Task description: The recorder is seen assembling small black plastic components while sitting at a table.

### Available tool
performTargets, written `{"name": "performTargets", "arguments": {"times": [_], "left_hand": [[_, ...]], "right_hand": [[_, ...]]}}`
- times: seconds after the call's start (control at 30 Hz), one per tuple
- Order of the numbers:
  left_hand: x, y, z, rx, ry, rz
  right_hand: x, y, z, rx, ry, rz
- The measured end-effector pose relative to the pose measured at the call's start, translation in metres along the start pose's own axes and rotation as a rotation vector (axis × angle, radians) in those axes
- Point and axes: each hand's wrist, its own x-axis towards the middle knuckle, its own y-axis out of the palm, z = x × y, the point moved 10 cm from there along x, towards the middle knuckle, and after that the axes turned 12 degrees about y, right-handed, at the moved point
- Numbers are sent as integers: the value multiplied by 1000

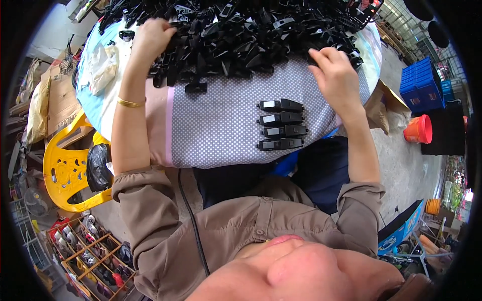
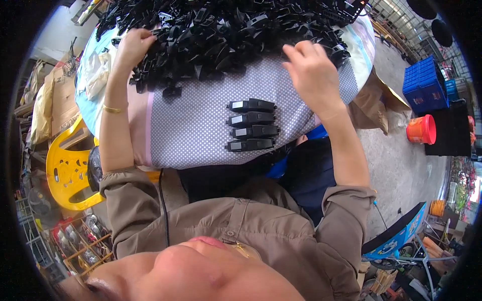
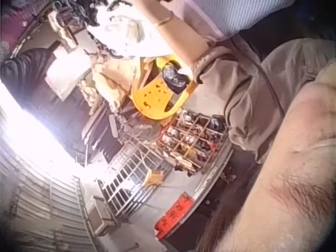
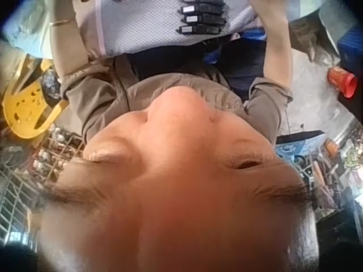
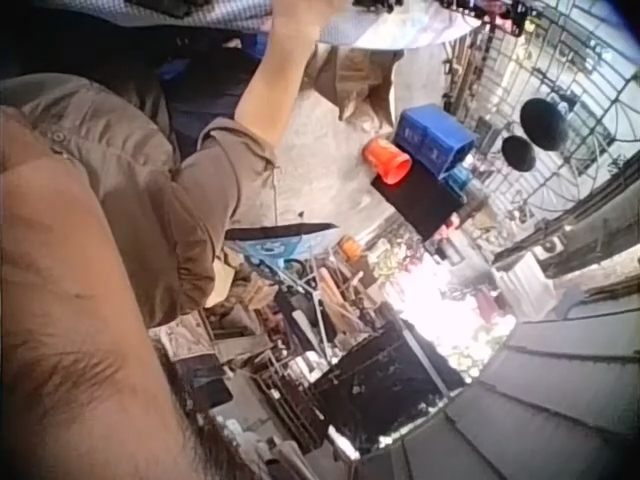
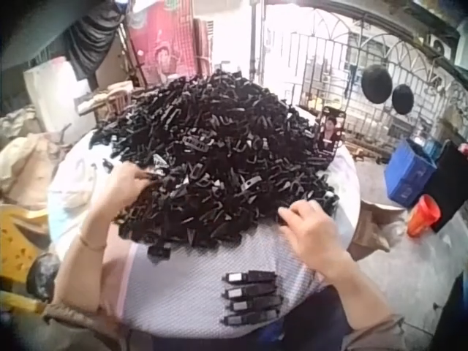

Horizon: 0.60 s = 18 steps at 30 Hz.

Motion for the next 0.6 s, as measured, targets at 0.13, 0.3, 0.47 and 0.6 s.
{"name": "performTargets", "arguments": {"times": [0.13,0.3,0.47,0.6], "left_hand": [[-2,32,31,-311,-55,196],[-1,32,29,-278,-67,116],[-2,35,26,-510,-105,45],[-2,38,34,-712,-197,50]], "right_hand": [[0,12,1,-52,-9,29],[-1,11,0,-11,46,45],[-5,16,22,32,-75,25],[-1,20,9,-35,37,-33]]}}
